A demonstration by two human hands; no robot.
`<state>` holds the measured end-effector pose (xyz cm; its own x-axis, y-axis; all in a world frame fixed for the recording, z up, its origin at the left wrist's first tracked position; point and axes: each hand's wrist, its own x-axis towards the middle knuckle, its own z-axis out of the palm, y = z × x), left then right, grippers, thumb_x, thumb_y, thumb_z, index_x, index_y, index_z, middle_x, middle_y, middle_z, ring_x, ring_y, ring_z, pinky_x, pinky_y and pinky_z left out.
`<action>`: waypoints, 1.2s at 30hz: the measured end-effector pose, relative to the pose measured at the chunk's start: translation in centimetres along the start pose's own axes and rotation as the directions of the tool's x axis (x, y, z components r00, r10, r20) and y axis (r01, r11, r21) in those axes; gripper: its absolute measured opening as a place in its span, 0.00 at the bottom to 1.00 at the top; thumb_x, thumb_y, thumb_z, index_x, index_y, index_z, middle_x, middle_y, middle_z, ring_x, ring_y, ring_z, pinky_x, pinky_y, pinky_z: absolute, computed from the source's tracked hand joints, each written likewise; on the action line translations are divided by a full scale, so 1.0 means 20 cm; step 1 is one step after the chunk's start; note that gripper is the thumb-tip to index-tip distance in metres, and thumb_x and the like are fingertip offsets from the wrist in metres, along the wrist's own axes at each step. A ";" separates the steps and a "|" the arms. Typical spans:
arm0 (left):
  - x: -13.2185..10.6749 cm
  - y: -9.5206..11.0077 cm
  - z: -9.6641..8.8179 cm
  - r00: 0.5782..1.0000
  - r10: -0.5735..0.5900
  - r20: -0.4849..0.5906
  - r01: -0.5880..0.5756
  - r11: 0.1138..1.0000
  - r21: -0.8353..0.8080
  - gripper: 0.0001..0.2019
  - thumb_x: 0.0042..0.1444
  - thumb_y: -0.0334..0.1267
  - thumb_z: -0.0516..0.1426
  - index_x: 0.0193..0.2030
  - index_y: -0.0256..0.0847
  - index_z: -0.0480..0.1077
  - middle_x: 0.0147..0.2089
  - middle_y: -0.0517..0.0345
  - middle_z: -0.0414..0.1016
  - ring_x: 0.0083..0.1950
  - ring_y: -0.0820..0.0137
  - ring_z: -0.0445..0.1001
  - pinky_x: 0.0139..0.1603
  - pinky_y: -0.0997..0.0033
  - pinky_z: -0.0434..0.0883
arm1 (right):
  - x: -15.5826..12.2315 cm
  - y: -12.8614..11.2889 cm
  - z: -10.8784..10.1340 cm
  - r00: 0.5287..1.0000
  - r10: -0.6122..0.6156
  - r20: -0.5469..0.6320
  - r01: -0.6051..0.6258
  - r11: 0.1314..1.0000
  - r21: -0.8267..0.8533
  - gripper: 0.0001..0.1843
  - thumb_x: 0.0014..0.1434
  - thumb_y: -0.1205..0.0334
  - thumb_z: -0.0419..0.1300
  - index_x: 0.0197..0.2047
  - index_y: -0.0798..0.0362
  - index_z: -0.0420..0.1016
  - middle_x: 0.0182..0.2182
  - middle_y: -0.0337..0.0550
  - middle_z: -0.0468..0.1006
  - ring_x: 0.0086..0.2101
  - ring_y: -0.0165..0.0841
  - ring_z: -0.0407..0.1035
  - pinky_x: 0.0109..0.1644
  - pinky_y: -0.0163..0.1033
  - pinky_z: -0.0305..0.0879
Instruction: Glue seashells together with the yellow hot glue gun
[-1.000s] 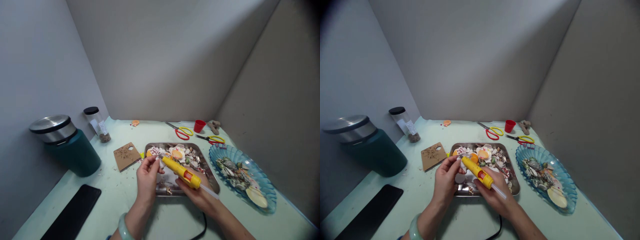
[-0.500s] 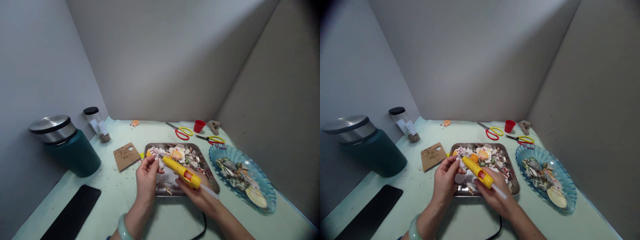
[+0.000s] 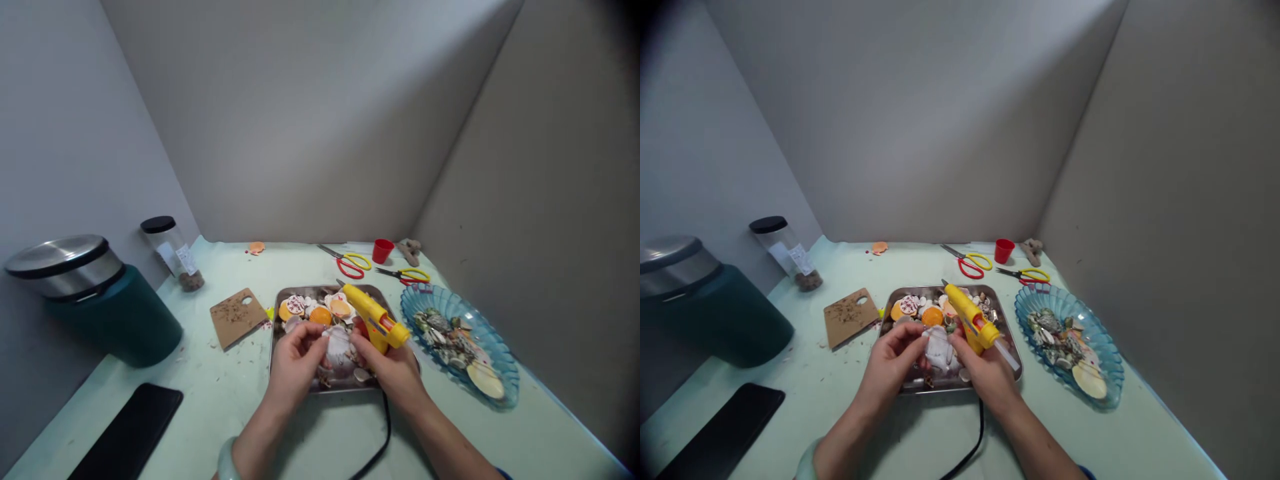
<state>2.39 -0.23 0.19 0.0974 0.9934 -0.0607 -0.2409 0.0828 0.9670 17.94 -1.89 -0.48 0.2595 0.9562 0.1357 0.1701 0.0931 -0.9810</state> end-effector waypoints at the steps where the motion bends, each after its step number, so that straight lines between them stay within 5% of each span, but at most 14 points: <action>1: 0.00 0.00 0.00 1.000 0.004 0.019 -0.004 1.000 0.018 0.12 0.44 0.41 0.65 0.31 0.36 0.72 0.25 0.60 0.72 0.19 0.75 0.68 0.22 0.74 0.68 | 0.00 0.00 0.00 1.000 0.015 0.001 -0.015 1.000 -0.001 0.18 0.49 0.48 0.65 0.35 0.55 0.78 0.22 0.40 0.77 0.21 0.33 0.70 0.23 0.36 0.67; 7: -0.01 0.01 0.01 0.999 -0.007 0.044 0.004 0.998 0.063 0.11 0.44 0.41 0.65 0.31 0.37 0.72 0.26 0.59 0.72 0.21 0.74 0.68 0.21 0.75 0.67 | -0.01 0.02 0.00 0.998 0.066 0.013 -0.066 0.998 -0.004 0.18 0.48 0.48 0.65 0.34 0.55 0.78 0.23 0.41 0.77 0.23 0.34 0.71 0.26 0.37 0.70; 16: -0.01 0.01 0.00 0.998 -0.004 0.064 -0.004 0.992 0.124 0.12 0.44 0.44 0.65 0.30 0.37 0.74 0.24 0.59 0.70 0.23 0.74 0.66 0.23 0.76 0.64 | -0.03 0.04 -0.01 0.994 -0.062 0.090 0.070 0.994 -0.084 0.17 0.54 0.50 0.63 0.39 0.55 0.77 0.34 0.46 0.81 0.35 0.41 0.75 0.40 0.43 0.73; 21: -0.01 0.01 0.00 0.997 0.055 0.061 -0.063 0.988 0.138 0.13 0.47 0.46 0.64 0.27 0.37 0.73 0.24 0.59 0.70 0.25 0.74 0.64 0.25 0.77 0.62 | -0.04 0.01 -0.01 0.990 -0.053 0.133 0.070 0.989 -0.132 0.17 0.55 0.49 0.61 0.38 0.55 0.75 0.31 0.44 0.79 0.31 0.38 0.74 0.35 0.40 0.72; 36: 0.00 -0.01 -0.03 0.993 -0.069 0.091 0.073 0.996 -0.042 0.16 0.47 0.49 0.64 0.27 0.36 0.72 0.23 0.62 0.69 0.24 0.76 0.64 0.25 0.78 0.62 | -0.04 0.05 -0.03 0.988 -0.053 0.143 0.070 0.991 -0.115 0.17 0.57 0.49 0.61 0.41 0.54 0.76 0.32 0.43 0.78 0.32 0.37 0.72 0.37 0.41 0.70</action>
<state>1.87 -0.11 -0.25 0.2009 0.9740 -0.1045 -0.2739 0.1583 0.9486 18.39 -2.69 -1.45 0.1119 0.9797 0.1665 0.2964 0.1271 -0.9466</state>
